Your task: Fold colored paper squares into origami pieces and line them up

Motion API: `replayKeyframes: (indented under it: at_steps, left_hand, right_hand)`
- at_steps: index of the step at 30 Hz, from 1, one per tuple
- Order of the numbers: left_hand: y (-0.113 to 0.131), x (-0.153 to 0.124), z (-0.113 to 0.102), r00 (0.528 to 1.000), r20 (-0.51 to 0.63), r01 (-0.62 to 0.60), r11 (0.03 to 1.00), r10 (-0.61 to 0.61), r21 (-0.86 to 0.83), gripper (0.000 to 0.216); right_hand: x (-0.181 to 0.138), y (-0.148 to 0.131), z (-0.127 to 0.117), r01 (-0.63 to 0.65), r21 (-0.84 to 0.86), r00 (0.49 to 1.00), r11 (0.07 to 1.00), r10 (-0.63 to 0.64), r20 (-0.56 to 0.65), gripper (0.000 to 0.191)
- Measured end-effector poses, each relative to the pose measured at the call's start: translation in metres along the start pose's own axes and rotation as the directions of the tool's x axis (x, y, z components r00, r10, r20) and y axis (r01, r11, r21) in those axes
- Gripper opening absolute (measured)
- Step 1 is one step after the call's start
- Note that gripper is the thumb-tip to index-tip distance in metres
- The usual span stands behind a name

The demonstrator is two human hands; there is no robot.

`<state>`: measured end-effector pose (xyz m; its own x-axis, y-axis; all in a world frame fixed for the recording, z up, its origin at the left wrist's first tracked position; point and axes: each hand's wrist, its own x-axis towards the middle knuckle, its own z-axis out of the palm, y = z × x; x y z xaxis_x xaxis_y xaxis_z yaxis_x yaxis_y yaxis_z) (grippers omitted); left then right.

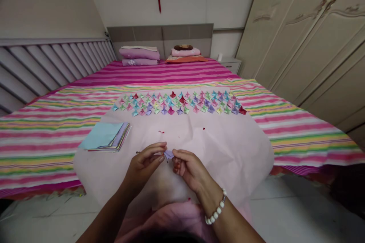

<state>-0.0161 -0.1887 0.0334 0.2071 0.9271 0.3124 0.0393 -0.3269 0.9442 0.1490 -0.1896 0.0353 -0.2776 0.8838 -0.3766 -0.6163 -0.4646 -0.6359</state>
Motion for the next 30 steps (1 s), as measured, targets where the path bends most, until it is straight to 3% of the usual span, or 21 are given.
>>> replayKeyframes:
  at_steps: [4,8,11,13,15,17,22,26,30]
  left_hand:
    - [0.007,0.008,0.003,0.998,-0.022,0.051,0.999,-0.051,-0.017,0.012]
    - [0.011,0.014,0.005,0.965,-0.105,0.226,0.966,-0.239,-0.124,0.014]
    - [0.011,0.02,0.005,0.927,-0.144,0.316,0.93,-0.345,-0.189,0.018]
    - [0.012,0.024,0.005,0.917,-0.146,0.338,0.918,-0.37,-0.207,0.019]
    - [0.011,0.027,0.005,0.923,-0.14,0.326,0.921,-0.359,-0.212,0.019]
    - [0.009,0.03,0.005,0.94,-0.142,0.279,0.937,-0.311,-0.21,0.018]
    - [-0.001,0.033,0.002,0.983,-0.135,0.105,0.987,-0.121,-0.125,0.019]
    - [-0.006,0.035,-0.003,0.995,-0.072,0.067,0.998,-0.068,-0.005,0.016]
    - [-0.005,0.038,-0.005,0.996,-0.09,0.022,0.993,-0.012,0.116,0.013]
  right_hand:
    - [0.002,-0.001,0.002,-0.005,-0.014,0.999,1.0,0.005,0.048,0.024]
    - [0.005,-0.003,-0.001,0.207,-0.236,0.978,0.95,-0.208,0.022,0.025]
    - [0.007,-0.007,-0.002,0.39,-0.414,0.907,0.823,-0.421,0.017,0.023]
    - [0.009,-0.009,0.0,0.51,-0.501,0.835,0.699,-0.543,0.092,0.021]
    - [0.011,-0.012,0.002,0.601,-0.558,0.761,0.572,-0.623,0.181,0.016]
    - [0.015,-0.013,0.004,0.636,-0.586,0.727,0.501,-0.643,0.24,0.013]
    - [0.023,-0.016,0.008,0.65,-0.625,0.713,0.433,-0.632,0.304,0.01]
    - [0.027,-0.018,0.01,0.644,-0.648,0.714,0.407,-0.624,0.318,0.009]
    - [0.031,-0.018,0.01,0.628,-0.649,0.736,0.43,-0.599,0.316,0.012]
